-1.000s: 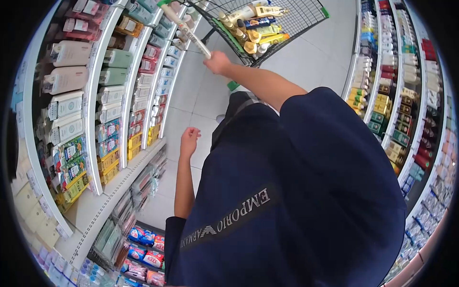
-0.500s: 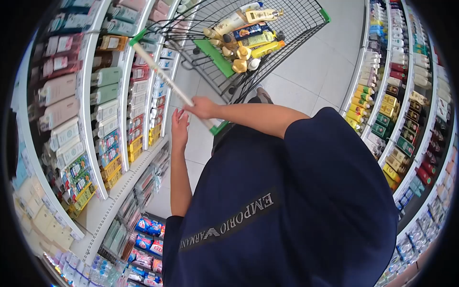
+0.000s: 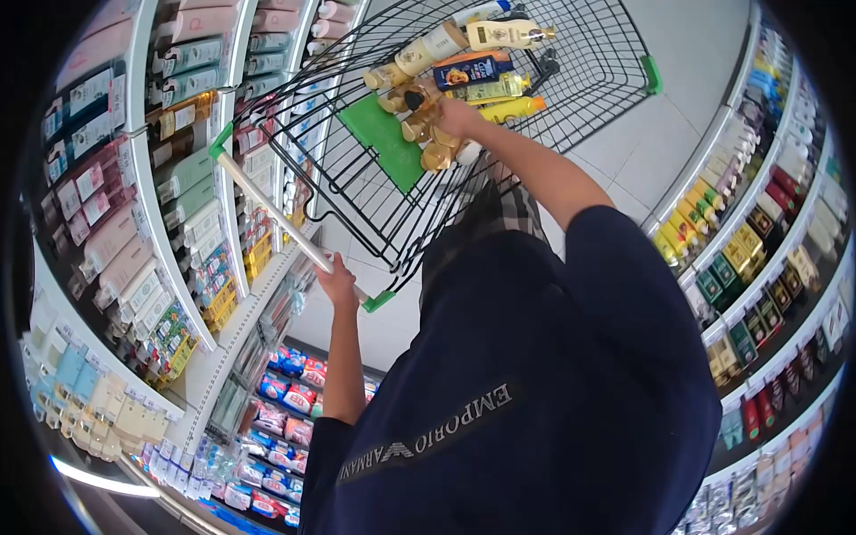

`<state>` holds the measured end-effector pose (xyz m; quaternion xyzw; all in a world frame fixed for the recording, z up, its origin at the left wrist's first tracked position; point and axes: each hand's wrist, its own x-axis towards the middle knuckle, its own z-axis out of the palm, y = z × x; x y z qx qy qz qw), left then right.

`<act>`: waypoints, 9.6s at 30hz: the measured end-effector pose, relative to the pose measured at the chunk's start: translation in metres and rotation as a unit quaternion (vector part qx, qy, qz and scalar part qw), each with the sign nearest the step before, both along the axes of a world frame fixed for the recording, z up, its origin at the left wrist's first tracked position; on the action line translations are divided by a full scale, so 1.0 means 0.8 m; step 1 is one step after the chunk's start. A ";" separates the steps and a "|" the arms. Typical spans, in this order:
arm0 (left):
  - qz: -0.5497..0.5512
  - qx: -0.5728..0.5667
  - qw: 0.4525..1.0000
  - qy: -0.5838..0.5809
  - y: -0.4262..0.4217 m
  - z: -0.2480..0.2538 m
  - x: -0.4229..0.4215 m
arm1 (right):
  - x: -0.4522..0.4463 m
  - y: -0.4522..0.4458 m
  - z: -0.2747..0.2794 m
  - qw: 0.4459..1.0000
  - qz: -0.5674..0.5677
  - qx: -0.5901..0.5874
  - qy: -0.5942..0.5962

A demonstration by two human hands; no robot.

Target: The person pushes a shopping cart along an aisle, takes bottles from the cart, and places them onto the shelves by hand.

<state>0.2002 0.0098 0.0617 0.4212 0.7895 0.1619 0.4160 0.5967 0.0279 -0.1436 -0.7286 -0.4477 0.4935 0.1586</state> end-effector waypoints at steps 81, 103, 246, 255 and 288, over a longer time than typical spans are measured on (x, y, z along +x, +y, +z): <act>-0.210 -0.012 0.824 -0.526 0.220 0.137 -0.002 | -0.238 0.204 0.450 0.931 -0.044 0.176 0.318; -0.085 0.206 0.943 -0.249 0.416 0.064 0.008 | -0.298 0.493 0.319 0.859 0.301 0.409 0.059; -0.946 -0.117 0.265 0.148 0.400 -0.006 0.676 | 0.295 -0.087 0.292 0.945 -0.104 -0.303 -0.059; -0.950 -0.050 0.281 0.128 0.393 0.000 0.688 | 0.304 -0.085 0.309 0.942 -0.098 -0.262 -0.185; -0.920 -0.047 0.315 0.228 0.417 0.023 0.724 | 0.318 -0.055 0.308 0.931 -0.164 -0.205 -0.253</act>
